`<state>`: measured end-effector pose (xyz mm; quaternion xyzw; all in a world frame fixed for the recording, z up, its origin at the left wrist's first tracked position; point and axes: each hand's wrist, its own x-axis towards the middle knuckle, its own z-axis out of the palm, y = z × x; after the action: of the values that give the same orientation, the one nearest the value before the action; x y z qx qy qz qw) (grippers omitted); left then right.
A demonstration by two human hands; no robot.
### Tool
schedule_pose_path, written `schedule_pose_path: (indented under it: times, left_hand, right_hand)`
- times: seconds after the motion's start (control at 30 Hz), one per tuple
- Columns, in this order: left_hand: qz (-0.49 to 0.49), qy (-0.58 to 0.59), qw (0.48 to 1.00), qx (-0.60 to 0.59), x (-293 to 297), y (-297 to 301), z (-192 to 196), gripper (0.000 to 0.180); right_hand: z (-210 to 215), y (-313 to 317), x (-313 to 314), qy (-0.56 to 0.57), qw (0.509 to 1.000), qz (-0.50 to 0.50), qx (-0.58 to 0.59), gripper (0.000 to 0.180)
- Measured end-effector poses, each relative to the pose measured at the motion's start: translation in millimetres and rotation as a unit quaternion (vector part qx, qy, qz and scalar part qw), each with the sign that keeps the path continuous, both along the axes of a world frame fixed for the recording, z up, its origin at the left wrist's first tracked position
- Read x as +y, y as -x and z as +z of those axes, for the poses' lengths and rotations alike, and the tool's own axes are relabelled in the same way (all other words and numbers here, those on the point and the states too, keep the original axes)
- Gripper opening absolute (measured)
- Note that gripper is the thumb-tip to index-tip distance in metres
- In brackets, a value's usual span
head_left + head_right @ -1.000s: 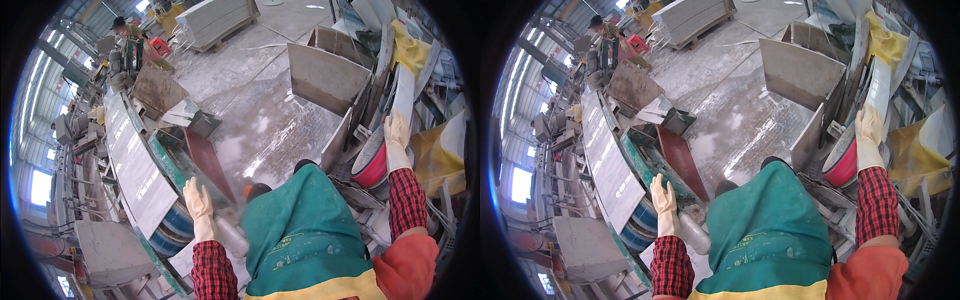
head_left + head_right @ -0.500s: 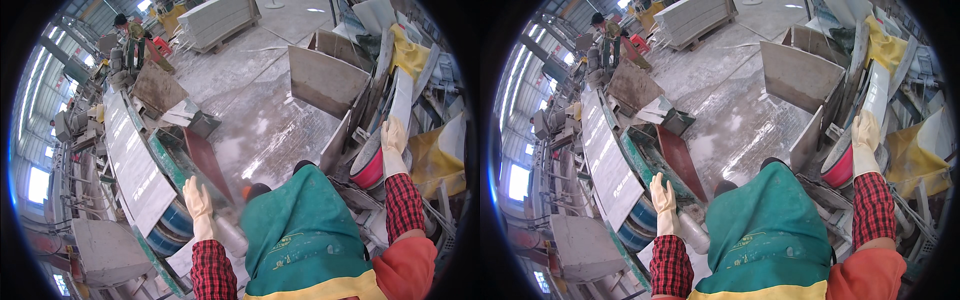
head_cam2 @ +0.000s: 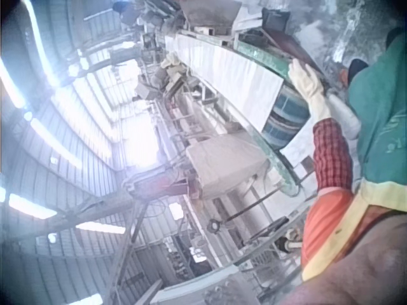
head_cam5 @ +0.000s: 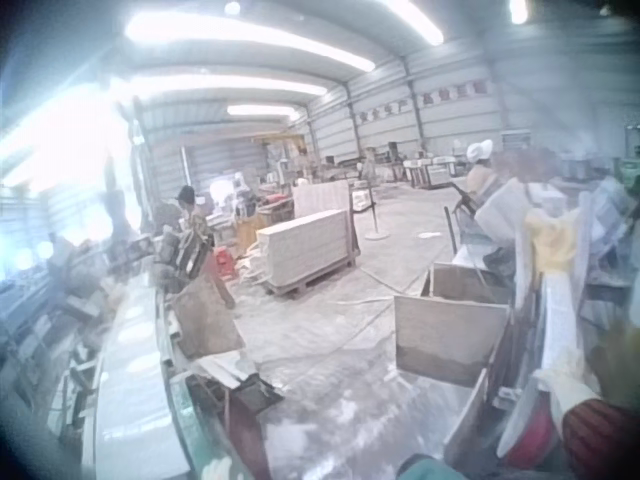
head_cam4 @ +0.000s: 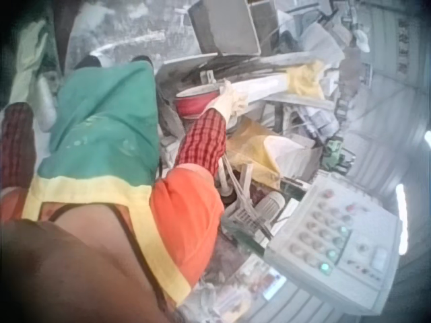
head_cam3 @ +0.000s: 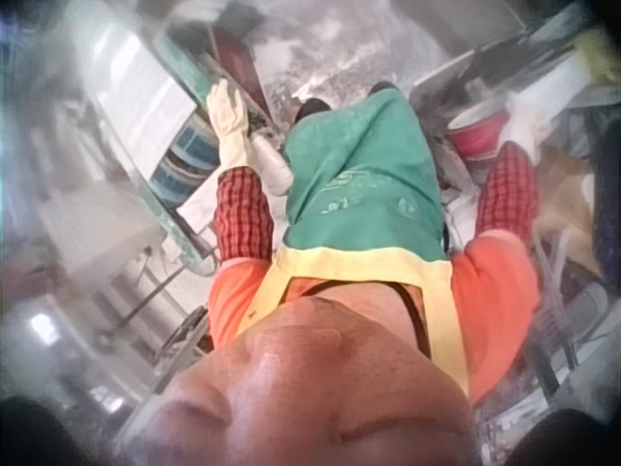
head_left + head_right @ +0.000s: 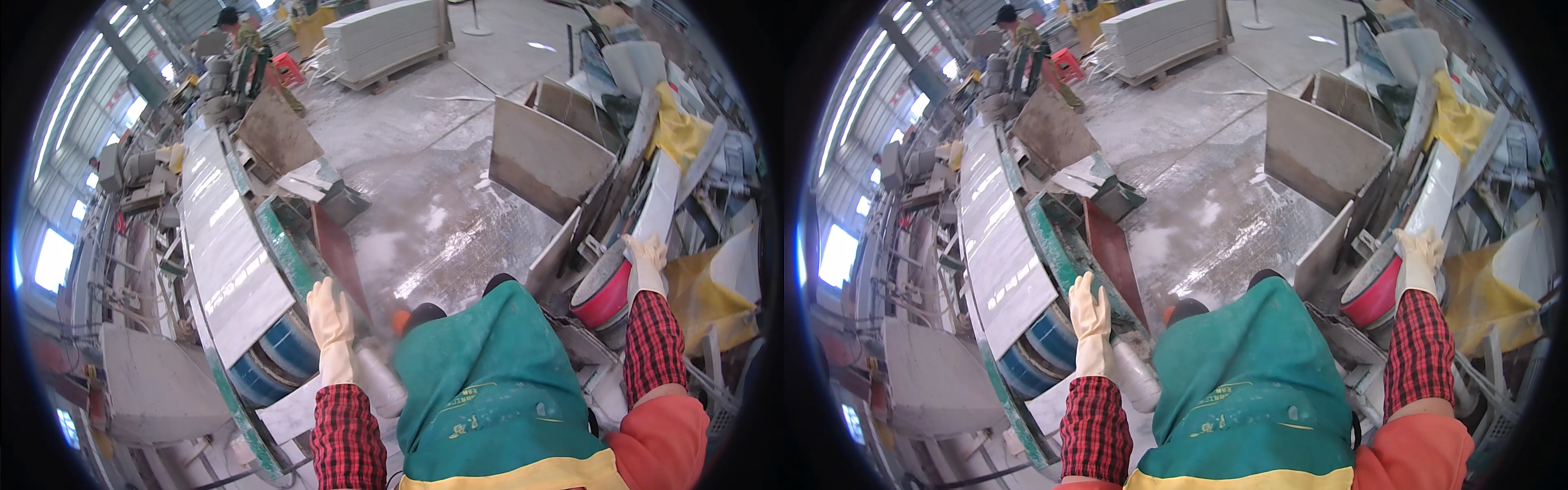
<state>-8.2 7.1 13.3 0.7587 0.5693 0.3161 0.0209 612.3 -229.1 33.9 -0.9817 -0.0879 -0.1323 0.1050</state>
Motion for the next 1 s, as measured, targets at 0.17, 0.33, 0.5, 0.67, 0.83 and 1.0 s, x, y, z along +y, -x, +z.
schedule_pose_path:
  times: [0.17,0.33,0.5,0.67,0.83,1.0]
  left_hand:
    - [0.01,-0.028,0.999,-0.029,-4.0,-0.3,11.4,0.034]
    - [-0.025,-0.055,0.995,-0.082,1.6,-6.2,-2.7,0.037]
    - [0.031,0.014,0.997,-0.072,-7.2,16.0,10.1,0.031]
    - [0.075,0.028,0.948,-0.309,2.0,-7.0,-7.2,0.033]
    - [-0.094,0.296,0.578,-0.754,-40.6,-44.8,55.4,0.049]
    - [-0.059,0.198,0.611,-0.764,-78.3,-8.7,56.3,0.043]
  right_hand:
    - [-5.3,-25.2,-23.5,0.243,0.941,0.231,0.038,0.041]
    - [-24.7,-121.5,-50.1,-0.39,0.9,0.103,0.165,0.065]
    - [94.2,46.9,45.7,-0.534,0.76,0.122,0.351,0.028]
    - [98.1,121.5,100.2,-0.428,0.733,0.402,0.343,0.073]
    - [101.8,252.7,174.8,-0.312,0.513,0.675,0.428,0.082]
    - [133.6,410.4,200.1,-0.076,0.377,0.919,0.083,0.06]
